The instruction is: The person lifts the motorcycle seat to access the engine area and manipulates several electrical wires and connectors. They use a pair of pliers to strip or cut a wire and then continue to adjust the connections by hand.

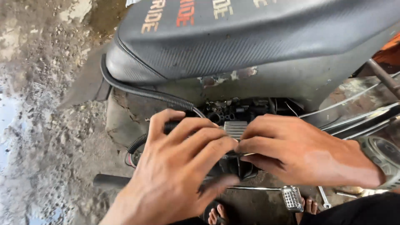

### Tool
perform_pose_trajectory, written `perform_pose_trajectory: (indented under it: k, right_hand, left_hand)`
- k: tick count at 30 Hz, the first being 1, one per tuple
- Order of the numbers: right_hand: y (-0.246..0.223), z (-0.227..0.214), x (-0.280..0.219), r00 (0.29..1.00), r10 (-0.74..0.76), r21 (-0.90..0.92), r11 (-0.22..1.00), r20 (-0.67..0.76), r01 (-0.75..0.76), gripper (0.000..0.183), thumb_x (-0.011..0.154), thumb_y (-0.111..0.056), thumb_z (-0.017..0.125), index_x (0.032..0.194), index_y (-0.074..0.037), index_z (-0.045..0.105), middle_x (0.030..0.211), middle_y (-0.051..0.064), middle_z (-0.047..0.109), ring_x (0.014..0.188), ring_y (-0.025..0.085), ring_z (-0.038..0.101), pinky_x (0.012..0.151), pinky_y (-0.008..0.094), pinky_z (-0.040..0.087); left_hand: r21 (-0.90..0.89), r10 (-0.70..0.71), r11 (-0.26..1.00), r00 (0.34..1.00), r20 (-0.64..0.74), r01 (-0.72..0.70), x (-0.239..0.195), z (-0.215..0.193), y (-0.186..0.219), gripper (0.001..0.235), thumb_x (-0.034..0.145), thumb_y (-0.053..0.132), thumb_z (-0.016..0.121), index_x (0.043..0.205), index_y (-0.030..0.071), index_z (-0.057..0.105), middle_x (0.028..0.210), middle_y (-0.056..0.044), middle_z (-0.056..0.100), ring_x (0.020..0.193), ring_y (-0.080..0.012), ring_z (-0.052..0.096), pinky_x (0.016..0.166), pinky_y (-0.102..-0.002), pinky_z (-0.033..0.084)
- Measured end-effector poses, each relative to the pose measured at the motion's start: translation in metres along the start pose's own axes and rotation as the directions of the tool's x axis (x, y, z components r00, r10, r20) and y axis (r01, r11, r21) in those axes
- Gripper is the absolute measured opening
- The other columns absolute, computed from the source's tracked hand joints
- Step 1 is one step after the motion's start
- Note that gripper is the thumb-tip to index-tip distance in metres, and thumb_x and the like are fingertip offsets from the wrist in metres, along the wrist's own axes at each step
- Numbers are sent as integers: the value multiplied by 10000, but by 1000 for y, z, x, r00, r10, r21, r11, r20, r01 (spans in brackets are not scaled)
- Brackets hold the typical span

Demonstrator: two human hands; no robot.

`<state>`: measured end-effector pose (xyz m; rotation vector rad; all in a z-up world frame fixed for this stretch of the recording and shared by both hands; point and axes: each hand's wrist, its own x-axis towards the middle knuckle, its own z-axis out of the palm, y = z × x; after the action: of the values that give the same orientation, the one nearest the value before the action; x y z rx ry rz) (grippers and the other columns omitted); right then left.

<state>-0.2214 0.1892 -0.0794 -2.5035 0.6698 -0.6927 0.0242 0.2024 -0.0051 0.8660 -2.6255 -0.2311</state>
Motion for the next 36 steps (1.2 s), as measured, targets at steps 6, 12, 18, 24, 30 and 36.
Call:
perform_pose_trajectory:
  k: [6,12,18,24,30,36]
  right_hand:
    - [-26,-9,-1,991,68,85,995,-119,-58,155,847,-123,801,944,-59,700,909,59,716,720,171,735,663,276,640]
    - [-32,-11,-10,985,155,126,981,-81,-144,70,851,-90,777,887,-112,721,877,-6,712,719,147,712,682,287,567]
    - [-41,-8,-14,927,367,73,925,75,-372,137,876,-274,738,935,-168,803,960,-46,750,816,157,739,778,346,553]
    - [-49,-4,-13,939,343,100,934,35,-344,98,881,-186,726,937,-138,790,939,-28,730,812,168,732,765,324,545]
    - [-51,1,-15,938,348,29,937,-5,-347,104,853,-239,785,913,-158,758,924,-45,706,816,154,704,757,328,526]
    - [-52,7,-14,975,209,-18,977,-75,-210,75,885,-147,724,915,-103,777,976,-8,754,847,198,730,752,362,544]
  left_hand:
    - [198,66,980,968,-241,-18,-23,34,11,105,1023,145,653,919,145,660,926,23,714,1112,-244,678,1026,-500,316]
    - [239,84,971,955,-283,-15,-34,46,15,101,954,144,781,916,170,691,919,56,711,1149,-216,675,1048,-518,277]
    - [248,95,969,936,-338,-8,-35,57,18,198,902,109,821,834,175,647,865,64,677,1157,-238,657,1040,-526,279]
    - [262,101,965,921,-376,1,-36,66,18,176,877,101,828,849,183,674,870,69,670,1152,-231,652,1040,-533,281]
    - [257,112,966,906,-408,-3,-39,69,19,175,931,100,784,854,184,652,888,59,670,1180,-229,655,1049,-519,275]
    - [300,146,954,882,-449,-5,-40,71,21,259,906,-38,688,779,173,607,844,50,650,1144,-220,665,1049,-507,269]
